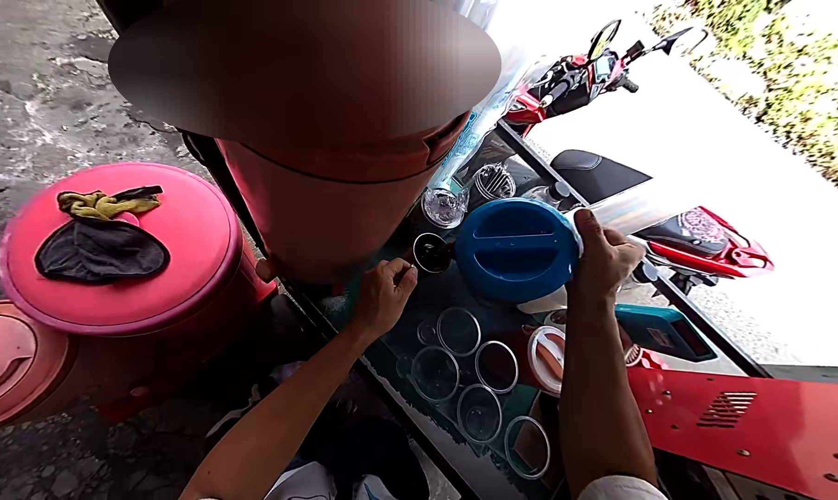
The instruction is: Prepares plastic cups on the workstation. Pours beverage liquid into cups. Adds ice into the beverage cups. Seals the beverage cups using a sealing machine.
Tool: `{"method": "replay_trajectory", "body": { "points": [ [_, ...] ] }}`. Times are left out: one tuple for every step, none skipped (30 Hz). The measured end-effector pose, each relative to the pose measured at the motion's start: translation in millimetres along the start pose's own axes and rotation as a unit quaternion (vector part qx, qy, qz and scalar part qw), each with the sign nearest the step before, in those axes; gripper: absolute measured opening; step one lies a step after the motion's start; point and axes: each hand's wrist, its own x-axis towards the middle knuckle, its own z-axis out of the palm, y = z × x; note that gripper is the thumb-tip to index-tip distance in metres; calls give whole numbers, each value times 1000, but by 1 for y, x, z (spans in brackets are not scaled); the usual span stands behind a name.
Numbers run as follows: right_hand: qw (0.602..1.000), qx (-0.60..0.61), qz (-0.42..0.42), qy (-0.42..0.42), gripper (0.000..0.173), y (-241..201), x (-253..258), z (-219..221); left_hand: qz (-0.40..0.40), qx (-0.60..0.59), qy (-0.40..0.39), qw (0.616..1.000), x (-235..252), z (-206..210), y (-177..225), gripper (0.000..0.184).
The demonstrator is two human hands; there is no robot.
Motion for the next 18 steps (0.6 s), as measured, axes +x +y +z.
{"method": "replay_trajectory", "body": {
  "points": [
    [1000,-8,0,-4,53,0,1,0,-1,-2,-1,1000,0,0,-1,27],
    [1000,-14,-1,-8,53,0,1,1,-3,-4,-2,1000,0,0,-2,27],
    [1000,-18,0,-11,53,-1,1,1,-6,-5,-3,1000,0,0,-2,27],
    [1000,-17,0,-12,53,-2,0,2,-9,-6,-5,1000,0,0,-2,27],
    [1000,-13,-1,-11,53,-3,0,2,-11,-7,-7,1000,1,-1,-2,28],
    [1000,-6,-1,-9,55,-3,-1,3,-12,-7,-7,1000,1,-1,-1,28],
    [1000,-2,0,-6,56,-3,-1,4,-12,-8,-6,1000,1,-1,-1,28],
    [1000,-1,2,-3,57,-3,-2,5,-10,-9,-4,1000,2,0,-2,28],
    [1000,-2,6,-2,58,-2,-3,5,-8,-11,-3,1000,2,0,-3,28],
    [1000,-3,12,-1,58,-2,-5,5,-7,-14,-4,1000,3,0,-4,29],
    [1000,-3,20,-1,56,-2,-6,5,-6,-16,-5,1000,4,1,-5,29],
    [1000,1,28,2,55,-1,-7,6,-7,-18,-7,1000,5,1,-6,29],
    [999,7,37,6,52,0,-8,6,-8,-18,-8,1000,6,1,-5,29],
    [999,16,47,11,48,2,-9,7,-7,-15,-8,1000,7,1,-5,29],
    [998,27,55,18,46,5,-9,8,-5,-13,-7,1000,8,1,-5,29],
    [997,39,66,27,43,9,-9,8,-4,-13,-8,1000,9,2,-5,30],
    [995,55,77,37,41,13,-10,9,-2,-14,-8,1000,10,3,-6,30],
    [992,75,87,48,38,18,-11,9,0,-16,-10,1000,11,4,-6,30]
  ]
}}
